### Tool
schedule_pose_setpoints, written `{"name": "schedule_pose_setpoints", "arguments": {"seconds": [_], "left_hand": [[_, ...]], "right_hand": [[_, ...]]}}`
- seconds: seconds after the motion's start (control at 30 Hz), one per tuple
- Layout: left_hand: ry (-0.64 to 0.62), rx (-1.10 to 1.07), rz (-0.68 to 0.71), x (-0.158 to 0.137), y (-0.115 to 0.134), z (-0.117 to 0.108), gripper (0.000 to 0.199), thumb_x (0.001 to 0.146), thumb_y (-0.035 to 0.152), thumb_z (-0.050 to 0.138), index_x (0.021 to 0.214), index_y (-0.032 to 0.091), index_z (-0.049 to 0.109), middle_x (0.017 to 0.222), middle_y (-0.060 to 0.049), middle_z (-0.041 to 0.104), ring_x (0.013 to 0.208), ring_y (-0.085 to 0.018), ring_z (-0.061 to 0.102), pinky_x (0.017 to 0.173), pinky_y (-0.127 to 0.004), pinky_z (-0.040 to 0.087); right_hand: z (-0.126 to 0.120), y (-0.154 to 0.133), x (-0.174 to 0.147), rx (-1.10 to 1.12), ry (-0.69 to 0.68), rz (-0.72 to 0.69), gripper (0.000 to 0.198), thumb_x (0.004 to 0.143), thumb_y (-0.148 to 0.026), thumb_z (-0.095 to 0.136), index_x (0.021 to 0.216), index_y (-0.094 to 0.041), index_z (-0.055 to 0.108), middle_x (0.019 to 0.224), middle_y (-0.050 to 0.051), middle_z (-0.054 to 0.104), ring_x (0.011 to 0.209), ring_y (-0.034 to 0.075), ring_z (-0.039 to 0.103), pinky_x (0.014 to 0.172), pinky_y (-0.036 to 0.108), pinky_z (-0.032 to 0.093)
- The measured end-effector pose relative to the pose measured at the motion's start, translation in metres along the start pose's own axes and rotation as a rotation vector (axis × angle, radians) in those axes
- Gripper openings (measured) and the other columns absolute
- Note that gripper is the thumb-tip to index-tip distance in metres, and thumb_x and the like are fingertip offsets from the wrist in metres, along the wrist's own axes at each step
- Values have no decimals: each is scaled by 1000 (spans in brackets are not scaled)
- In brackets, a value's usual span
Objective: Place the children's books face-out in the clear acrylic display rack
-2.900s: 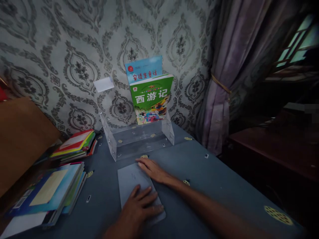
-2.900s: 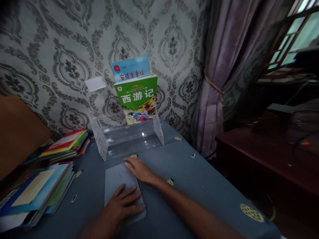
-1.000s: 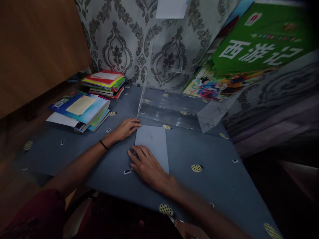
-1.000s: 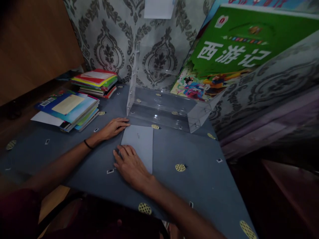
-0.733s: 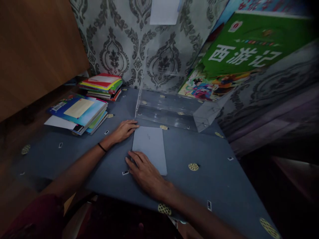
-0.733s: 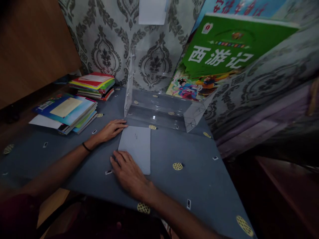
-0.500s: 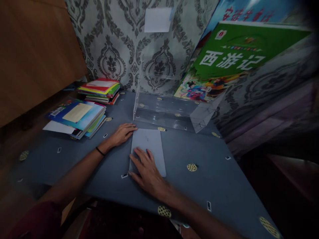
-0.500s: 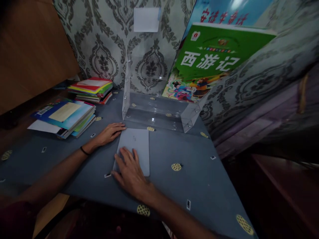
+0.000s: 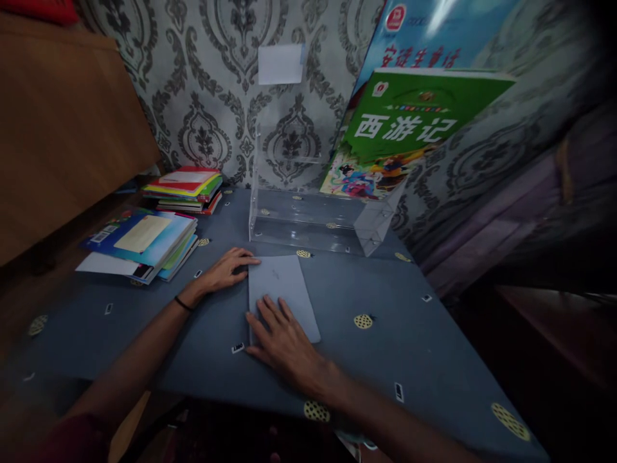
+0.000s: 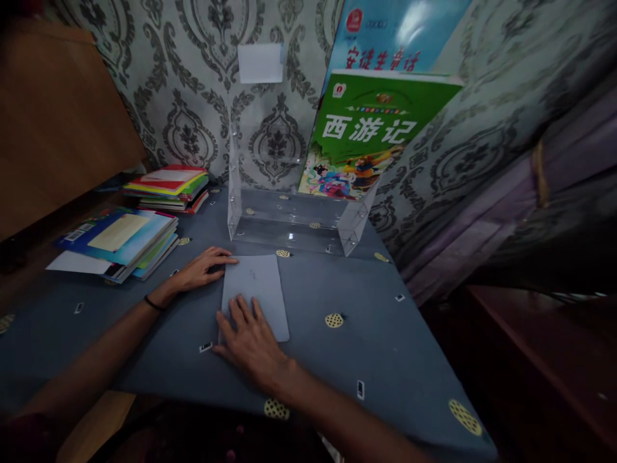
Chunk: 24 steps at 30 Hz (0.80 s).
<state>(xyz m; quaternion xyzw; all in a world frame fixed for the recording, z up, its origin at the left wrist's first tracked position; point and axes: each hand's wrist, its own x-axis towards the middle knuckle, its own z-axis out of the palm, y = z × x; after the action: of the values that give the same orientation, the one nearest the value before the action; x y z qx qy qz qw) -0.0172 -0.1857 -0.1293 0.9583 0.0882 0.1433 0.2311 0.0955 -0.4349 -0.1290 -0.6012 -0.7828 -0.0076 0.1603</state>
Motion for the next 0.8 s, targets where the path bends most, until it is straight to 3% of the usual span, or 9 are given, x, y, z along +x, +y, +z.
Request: {"name": "schedule_pose_setpoints", "arguments": {"seconds": [0.17,0.3,0.4,0.5,0.67,0.8], "left_hand": [[21,50,-6,-4,4,3,42,88,27,63,130,29,68,124,-8,62,119,-25,55,108,-44,45],[109,152,16,-3,11,15,36,91,29,64,127,26,69,135,-11,62,129,-29,54,112,-52,41],[113,166,73,1,21,20,33,98,25,53,128,27,67,133,-9,68,131,-27,57,115,-53,39],[168,163,114,1,32,15,33,103,29,45,126,27,68,126,-7,73,126,-24,63,109,-46,48],[312,62,46,-2,61,-6,35,103,42,45,119,25,71,114,-6,77,103,-22,73,92,-33,56],[312,-173,-117,1,93,-11,38,99,49,50,92,20,74,78,0,73,69,-15,66,71,-24,50]], "right_hand": [[-10,14,-13,13,199,-62,38,102,-31,53,137,-16,60,133,17,68,128,27,62,109,45,52],[-32,23,-10,43,389,-64,29,104,-19,48,127,-14,66,114,14,77,110,22,72,102,38,57],[-46,25,-7,88,431,-55,27,104,-22,50,122,-16,68,109,13,78,106,22,74,98,38,58],[-58,31,-10,124,441,-26,27,102,-29,55,123,-19,68,114,11,77,109,23,72,98,39,58],[-78,63,-21,209,556,246,27,100,-38,56,114,-25,74,105,8,78,98,26,74,91,44,59],[-93,87,-19,524,718,434,24,89,-46,69,96,-25,76,92,4,78,87,25,73,79,38,59]]}}
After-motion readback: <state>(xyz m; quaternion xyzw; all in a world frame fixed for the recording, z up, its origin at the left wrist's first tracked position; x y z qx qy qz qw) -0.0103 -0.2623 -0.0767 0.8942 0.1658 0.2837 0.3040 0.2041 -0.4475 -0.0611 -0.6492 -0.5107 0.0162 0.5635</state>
